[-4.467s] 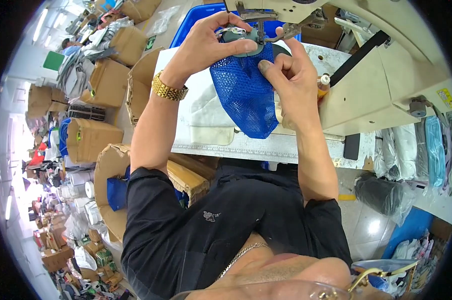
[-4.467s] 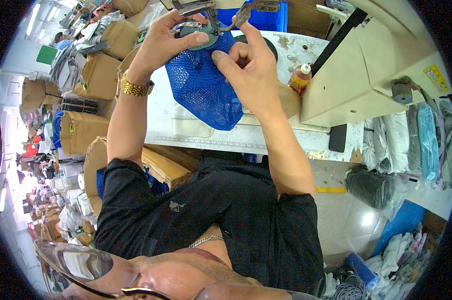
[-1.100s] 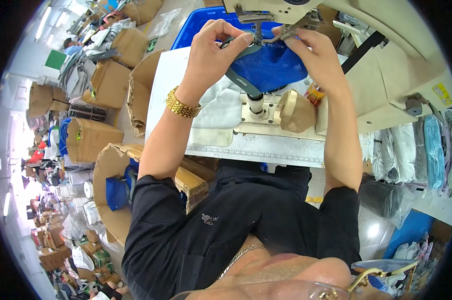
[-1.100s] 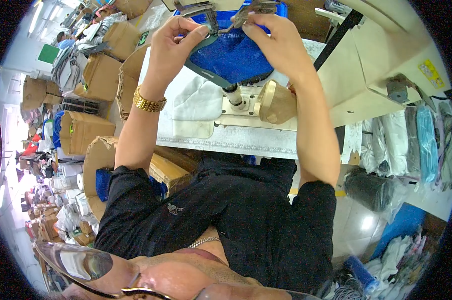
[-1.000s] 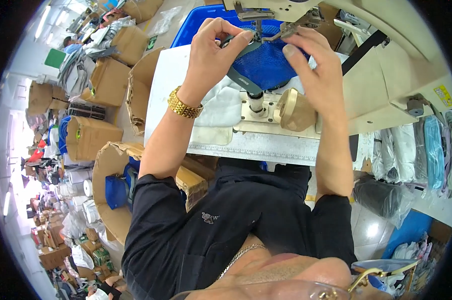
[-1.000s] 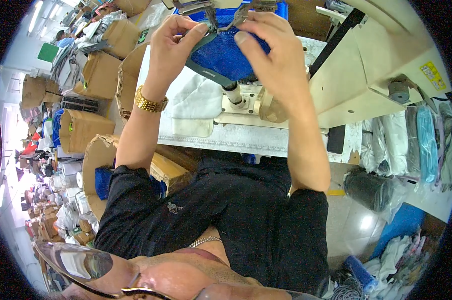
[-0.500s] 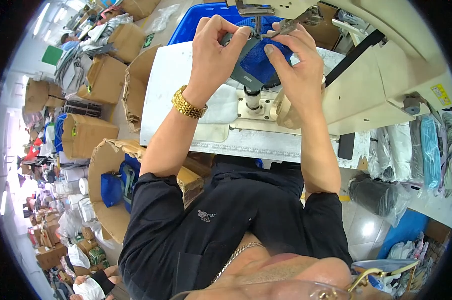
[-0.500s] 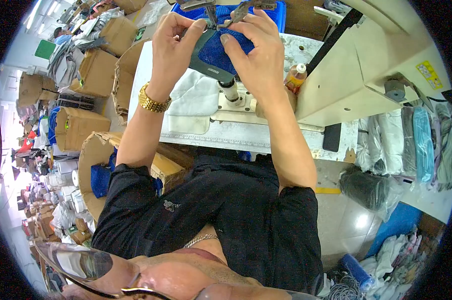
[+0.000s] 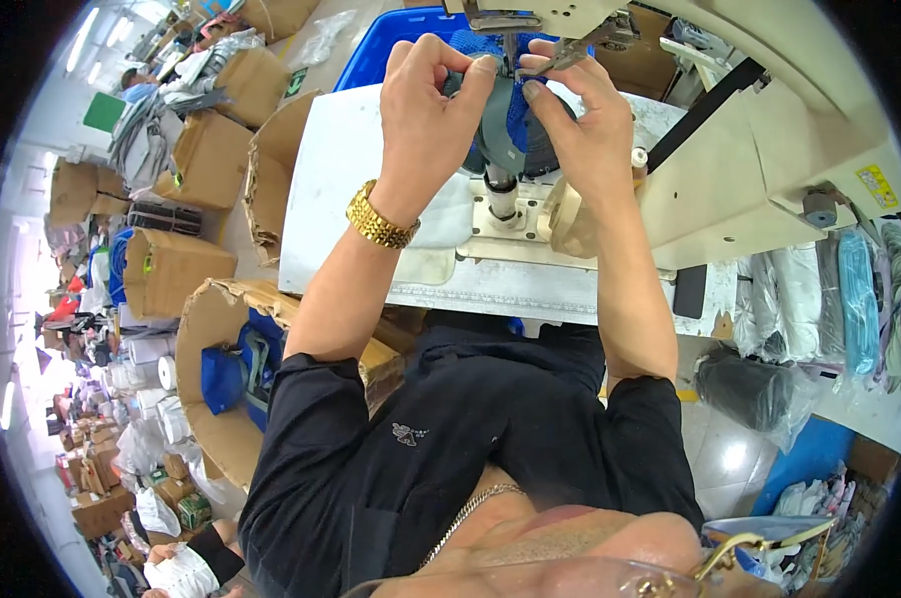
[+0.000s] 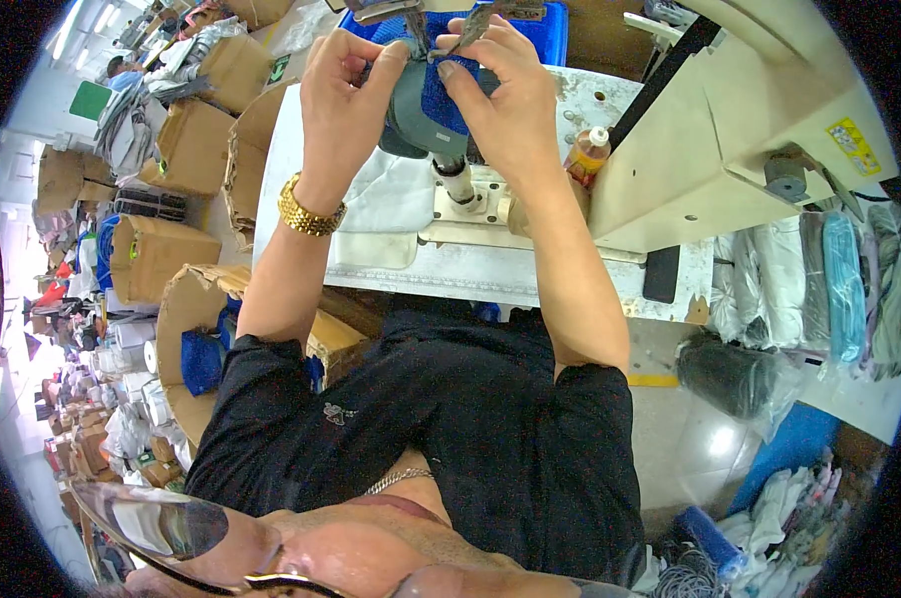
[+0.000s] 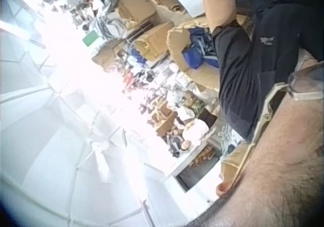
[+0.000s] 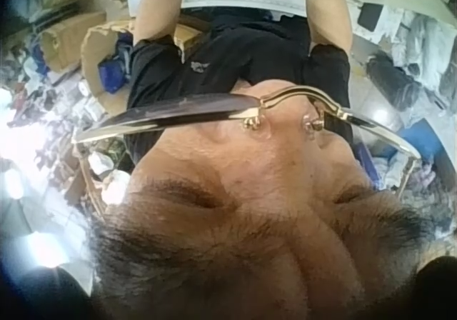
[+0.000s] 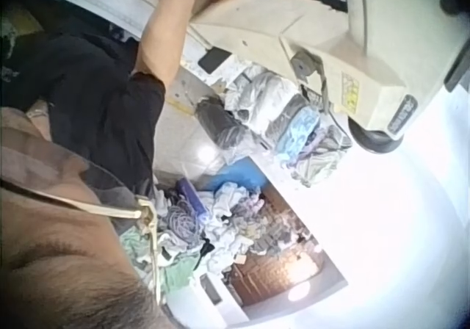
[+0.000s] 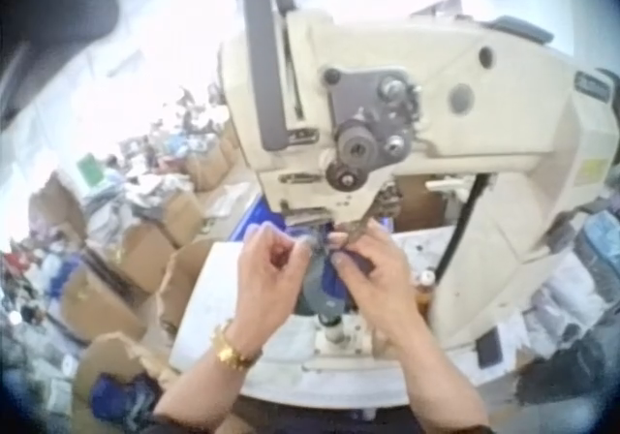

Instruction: Sewing blue mesh material onto green synthetic shoe components using an industrial sewing machine.

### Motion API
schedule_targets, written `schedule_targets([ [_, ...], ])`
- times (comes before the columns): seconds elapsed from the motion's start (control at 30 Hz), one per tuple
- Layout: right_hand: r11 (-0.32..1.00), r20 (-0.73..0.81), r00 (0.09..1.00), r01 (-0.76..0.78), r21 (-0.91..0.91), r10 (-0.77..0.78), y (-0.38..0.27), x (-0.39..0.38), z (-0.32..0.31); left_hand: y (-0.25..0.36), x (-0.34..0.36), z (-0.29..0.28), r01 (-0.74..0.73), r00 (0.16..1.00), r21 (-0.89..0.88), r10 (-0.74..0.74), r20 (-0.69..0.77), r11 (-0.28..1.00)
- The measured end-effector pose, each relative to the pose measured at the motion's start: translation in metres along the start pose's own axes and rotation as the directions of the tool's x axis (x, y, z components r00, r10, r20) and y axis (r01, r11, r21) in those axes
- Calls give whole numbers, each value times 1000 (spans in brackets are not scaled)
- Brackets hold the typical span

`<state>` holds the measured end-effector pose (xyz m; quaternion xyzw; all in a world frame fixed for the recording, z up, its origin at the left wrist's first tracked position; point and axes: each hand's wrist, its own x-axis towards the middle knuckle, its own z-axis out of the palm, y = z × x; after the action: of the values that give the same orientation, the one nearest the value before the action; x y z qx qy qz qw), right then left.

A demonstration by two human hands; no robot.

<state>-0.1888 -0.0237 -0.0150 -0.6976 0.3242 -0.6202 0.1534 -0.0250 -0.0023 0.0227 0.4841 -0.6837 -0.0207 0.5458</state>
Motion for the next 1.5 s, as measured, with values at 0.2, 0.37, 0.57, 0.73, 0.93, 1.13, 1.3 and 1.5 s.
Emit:
schedule_targets([
  [0.2, 747, -4, 872, -416, 518, 489, -26, -59, -5, 2, -8, -14, 16, 999, 17, -17, 44, 1000],
  [0.37, -334, 729, 655, -654, 679, 200, -16, -115, 38, -5, -20, -28, -309, 949, 44, 311, -48, 950],
  [0.57, -647, 551, 730, -197, 736, 405, -20, -97, 63, -19, -25, -28, -636, 771, 188, 606, 197, 748],
  [0.73, -557, 478, 822, -250, 792, 310, -7, -111, 47, -21, -16, -24, -690, 724, 174, 673, 149, 703],
  [0.93, -480, 468, 812, -273, 834, 350, -8, -103, 41, -20, -11, -22, -664, 747, 153, 651, 133, 731],
  [1.13, -437, 459, 816, -291, 851, 351, -2, -101, 41, -17, -5, -21, -640, 768, 137, 622, 151, 756],
  [1.3, -399, 474, 811, -331, 855, 344, -7, -99, 43, -22, -8, -18, -708, 706, 135, 692, 154, 693],
  [1.5, -572, 517, 697, -185, 799, 497, 11, -96, 37, -25, -7, -17, -710, 704, 123, 697, 136, 694],
])
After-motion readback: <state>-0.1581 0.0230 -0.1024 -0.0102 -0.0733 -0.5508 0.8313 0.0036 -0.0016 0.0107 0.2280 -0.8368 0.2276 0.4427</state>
